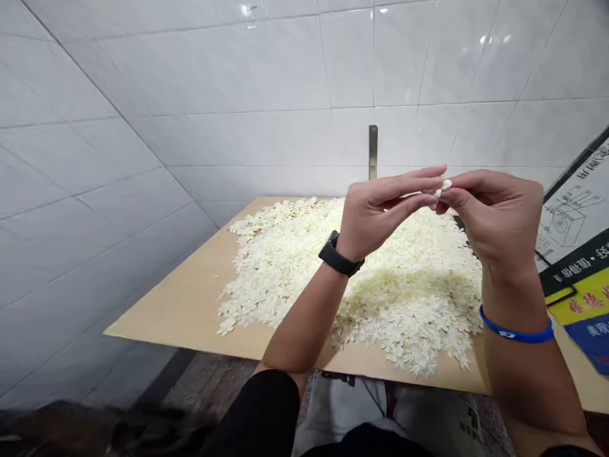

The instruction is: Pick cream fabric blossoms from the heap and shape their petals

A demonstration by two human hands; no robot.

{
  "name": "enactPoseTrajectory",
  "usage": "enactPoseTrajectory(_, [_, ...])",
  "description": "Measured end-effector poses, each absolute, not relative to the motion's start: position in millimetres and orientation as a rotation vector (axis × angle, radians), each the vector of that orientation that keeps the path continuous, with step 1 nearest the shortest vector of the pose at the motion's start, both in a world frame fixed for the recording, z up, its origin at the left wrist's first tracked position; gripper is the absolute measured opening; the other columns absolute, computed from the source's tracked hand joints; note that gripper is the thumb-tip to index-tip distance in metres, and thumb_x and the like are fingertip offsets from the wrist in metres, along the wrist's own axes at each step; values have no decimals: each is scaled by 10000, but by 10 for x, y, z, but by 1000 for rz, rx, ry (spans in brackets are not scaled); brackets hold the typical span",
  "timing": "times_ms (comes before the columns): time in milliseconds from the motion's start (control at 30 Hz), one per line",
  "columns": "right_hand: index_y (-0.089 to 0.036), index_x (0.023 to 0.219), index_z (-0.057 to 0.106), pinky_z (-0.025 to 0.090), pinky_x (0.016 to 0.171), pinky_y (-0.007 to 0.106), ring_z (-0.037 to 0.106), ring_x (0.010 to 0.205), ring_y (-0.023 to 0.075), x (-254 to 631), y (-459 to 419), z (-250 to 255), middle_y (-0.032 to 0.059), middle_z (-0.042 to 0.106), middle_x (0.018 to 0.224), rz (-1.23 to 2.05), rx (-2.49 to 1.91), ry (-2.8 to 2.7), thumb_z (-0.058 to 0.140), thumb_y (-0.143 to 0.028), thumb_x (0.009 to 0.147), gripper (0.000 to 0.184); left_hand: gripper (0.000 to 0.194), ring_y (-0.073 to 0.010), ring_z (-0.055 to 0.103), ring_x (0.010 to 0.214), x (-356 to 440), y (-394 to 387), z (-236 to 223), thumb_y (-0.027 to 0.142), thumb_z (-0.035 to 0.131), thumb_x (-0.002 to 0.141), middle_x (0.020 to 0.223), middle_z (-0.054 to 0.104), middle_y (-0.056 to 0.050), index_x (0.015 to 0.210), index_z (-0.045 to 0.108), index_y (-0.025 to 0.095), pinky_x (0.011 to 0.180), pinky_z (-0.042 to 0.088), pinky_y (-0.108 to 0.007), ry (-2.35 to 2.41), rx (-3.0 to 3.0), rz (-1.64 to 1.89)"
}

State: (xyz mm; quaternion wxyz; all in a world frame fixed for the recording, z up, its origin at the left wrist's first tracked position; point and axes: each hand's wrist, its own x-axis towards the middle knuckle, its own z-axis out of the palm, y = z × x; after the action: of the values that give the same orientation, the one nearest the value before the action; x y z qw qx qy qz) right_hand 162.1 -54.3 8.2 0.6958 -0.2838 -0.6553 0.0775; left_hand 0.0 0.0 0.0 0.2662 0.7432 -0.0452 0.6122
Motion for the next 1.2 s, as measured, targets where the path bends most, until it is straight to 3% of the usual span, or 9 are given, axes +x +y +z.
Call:
enactPoseTrajectory(133, [-247,773,802,566,556,271,667,588,131,1591,-566,79,-36,724,648,125,-674,-1471,759,-28,815,227,166,-240,747,1129,1,-26,-20,279,757,902,1184,766,63,1053,792,338,915,693,-436,12,2054,1668])
enactPoseTrajectory(267, [-254,791,801,571,573,306,666,601,149,1590,-587,85,-29,732,673,143,-661,-1478,785,-67,819,190,138,-260,744,1134,-2,-37,-13,356,749,900,1174,770,62,1030,795,345,948,678,-483,48,2070,1671])
enactPoseTrajectory(1000, [-273,789,806,588,581,315,677,617,157,1595,-599,82,-28,732,678,183,-655,-1493,817,-202,838,87,159,-263,752,1114,-51,-26,-5,413,699,928,1188,764,62,1042,790,350,935,687,-514,57,2180,1706])
enactPoseTrajectory(1200, [-264,791,806,583,589,279,679,622,135,1610,-606,96,-39,741,680,179,-651,-1509,816,-162,836,113,146,-255,752,1113,-39,-23,-13,364,709,934,1198,763,58,1058,788,355,927,691,-492,9,2150,1706])
